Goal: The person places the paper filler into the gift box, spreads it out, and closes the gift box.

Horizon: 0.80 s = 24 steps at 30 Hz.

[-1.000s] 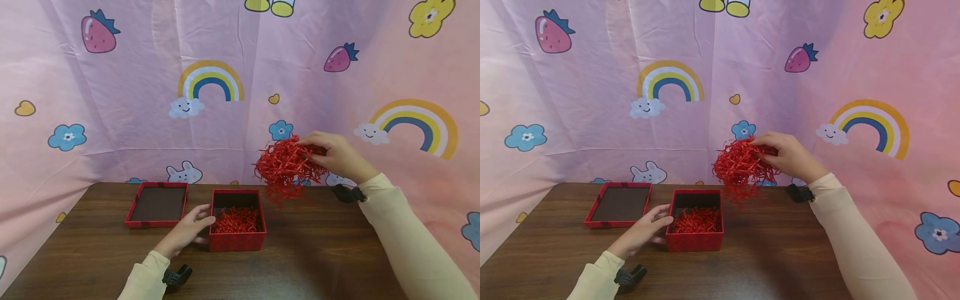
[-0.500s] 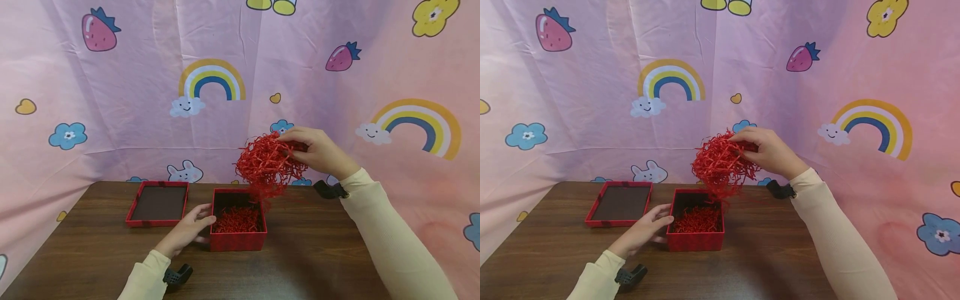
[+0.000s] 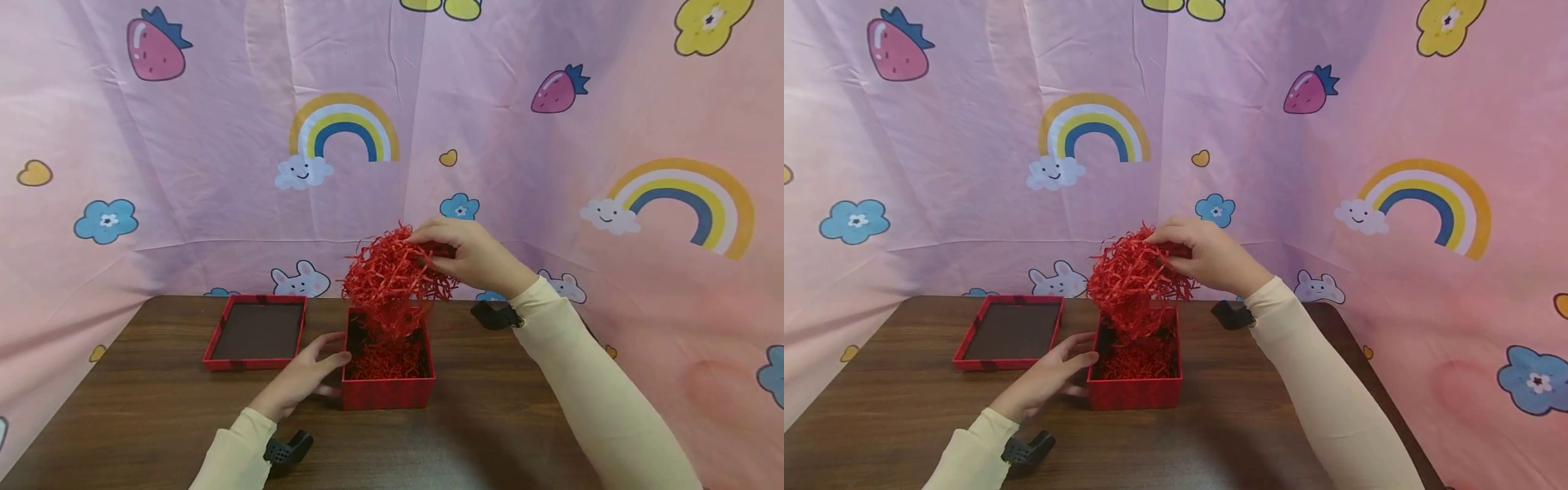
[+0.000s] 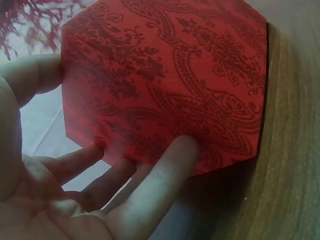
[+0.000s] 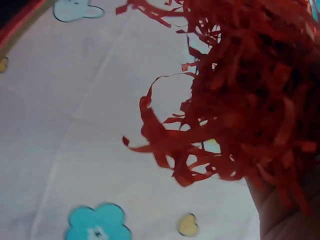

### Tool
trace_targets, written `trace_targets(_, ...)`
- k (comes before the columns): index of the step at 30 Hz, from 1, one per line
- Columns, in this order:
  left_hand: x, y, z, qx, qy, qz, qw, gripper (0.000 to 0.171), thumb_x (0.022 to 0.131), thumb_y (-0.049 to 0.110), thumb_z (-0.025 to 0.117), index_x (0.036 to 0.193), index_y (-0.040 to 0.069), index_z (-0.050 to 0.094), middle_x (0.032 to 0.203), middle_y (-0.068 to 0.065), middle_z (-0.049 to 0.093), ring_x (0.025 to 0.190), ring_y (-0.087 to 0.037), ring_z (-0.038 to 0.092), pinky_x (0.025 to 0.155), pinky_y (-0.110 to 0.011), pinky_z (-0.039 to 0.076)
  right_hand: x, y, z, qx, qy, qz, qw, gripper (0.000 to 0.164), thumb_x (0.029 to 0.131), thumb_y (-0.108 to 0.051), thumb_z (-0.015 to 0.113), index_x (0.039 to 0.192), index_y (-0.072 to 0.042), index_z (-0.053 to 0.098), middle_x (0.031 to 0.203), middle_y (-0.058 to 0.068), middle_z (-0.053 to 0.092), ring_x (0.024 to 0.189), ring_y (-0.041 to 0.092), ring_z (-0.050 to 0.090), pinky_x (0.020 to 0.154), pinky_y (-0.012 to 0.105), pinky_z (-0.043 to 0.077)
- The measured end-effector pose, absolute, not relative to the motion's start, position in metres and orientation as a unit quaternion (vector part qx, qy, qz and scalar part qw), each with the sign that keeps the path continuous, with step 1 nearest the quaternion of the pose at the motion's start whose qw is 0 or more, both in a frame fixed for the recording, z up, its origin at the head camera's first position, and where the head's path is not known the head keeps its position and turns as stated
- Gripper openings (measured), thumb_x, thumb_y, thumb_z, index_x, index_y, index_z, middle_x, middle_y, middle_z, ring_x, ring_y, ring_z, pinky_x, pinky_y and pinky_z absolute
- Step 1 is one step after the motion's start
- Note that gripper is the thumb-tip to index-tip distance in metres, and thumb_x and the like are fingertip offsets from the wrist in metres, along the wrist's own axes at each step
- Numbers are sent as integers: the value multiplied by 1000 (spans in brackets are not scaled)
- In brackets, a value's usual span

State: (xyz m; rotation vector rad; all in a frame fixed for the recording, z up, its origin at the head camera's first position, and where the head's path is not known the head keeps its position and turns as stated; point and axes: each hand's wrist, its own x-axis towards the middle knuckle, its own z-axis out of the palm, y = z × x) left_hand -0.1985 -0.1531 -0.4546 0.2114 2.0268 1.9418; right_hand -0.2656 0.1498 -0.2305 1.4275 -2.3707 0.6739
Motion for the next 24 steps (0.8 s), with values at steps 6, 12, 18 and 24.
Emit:
trace_targets(6,-199,-154,-453,70,712,678,169,70,104,33,63,160,10,29,160,-27,32,140,-48,45,84,-50,62,-271,140,-256,489,-837,226,97,31,93,0,73,123,-11,74,121,1,71,108,15,66,86,33,58)
trace_targets(12,-199,-155,-454,71,712,678,172,73,102,36,65,160,11,29,161,-26,32,143,-49,41,84,-51,62,-279,138,-285,474,-853,211,60,30,94,-1,73,121,-12,74,118,0,71,106,15,65,86,34,56)
trace_targets(18,-200,-152,-455,56,711,681,168,71,101,36,67,159,12,33,160,-26,35,141,-47,44,83,-51,62,-280,136,-316,483,-859,171,25,30,95,-8,74,123,-16,74,117,-3,70,108,14,67,91,33,57)
trace_targets(24,-200,-152,-454,45,718,675,164,72,101,37,67,159,12,32,160,-27,35,139,-48,47,83,-50,63,-280,130,-341,482,-868,117,-3,31,94,-11,76,124,-17,74,124,-2,69,115,16,67,96,34,57)
